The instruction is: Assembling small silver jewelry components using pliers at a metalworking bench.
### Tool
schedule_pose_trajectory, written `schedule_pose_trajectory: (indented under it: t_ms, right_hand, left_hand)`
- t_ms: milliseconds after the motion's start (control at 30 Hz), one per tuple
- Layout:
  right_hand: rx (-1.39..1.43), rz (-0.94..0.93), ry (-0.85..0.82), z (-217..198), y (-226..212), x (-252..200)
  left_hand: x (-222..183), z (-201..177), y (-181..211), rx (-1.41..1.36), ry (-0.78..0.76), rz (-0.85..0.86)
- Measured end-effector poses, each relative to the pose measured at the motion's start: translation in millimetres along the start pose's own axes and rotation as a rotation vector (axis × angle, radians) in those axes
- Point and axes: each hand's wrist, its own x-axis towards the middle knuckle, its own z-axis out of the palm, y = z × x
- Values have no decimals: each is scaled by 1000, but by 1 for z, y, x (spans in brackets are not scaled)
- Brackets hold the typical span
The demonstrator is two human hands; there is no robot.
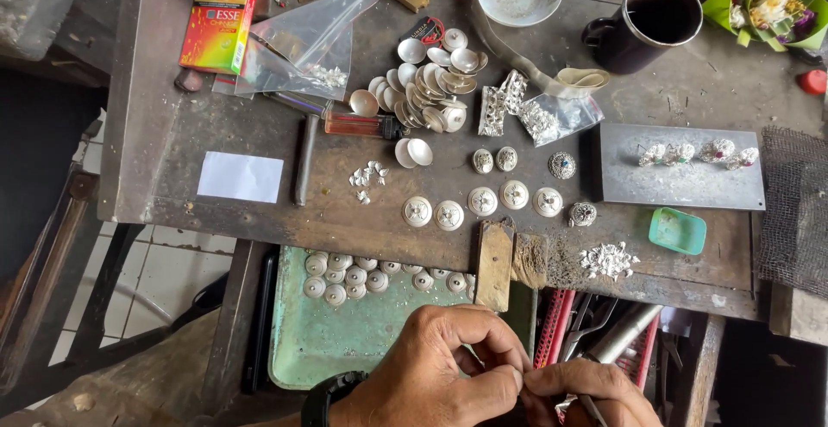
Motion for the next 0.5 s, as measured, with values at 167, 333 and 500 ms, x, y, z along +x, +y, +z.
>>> schedule_pose_trajectory:
  t_ms: [167,333,500]
  right_hand:
    - [-55,-8,-36,-3,-3,3]
    - [18,65,-37,-5,2,11]
    - [-155,17,-170,-15,-8,18]
  left_hand:
    - [-1,1,-6,-21,10,114]
    - [-2,-1,-5,-13,24,131]
    - [0,-1,-10,-89,56,238]
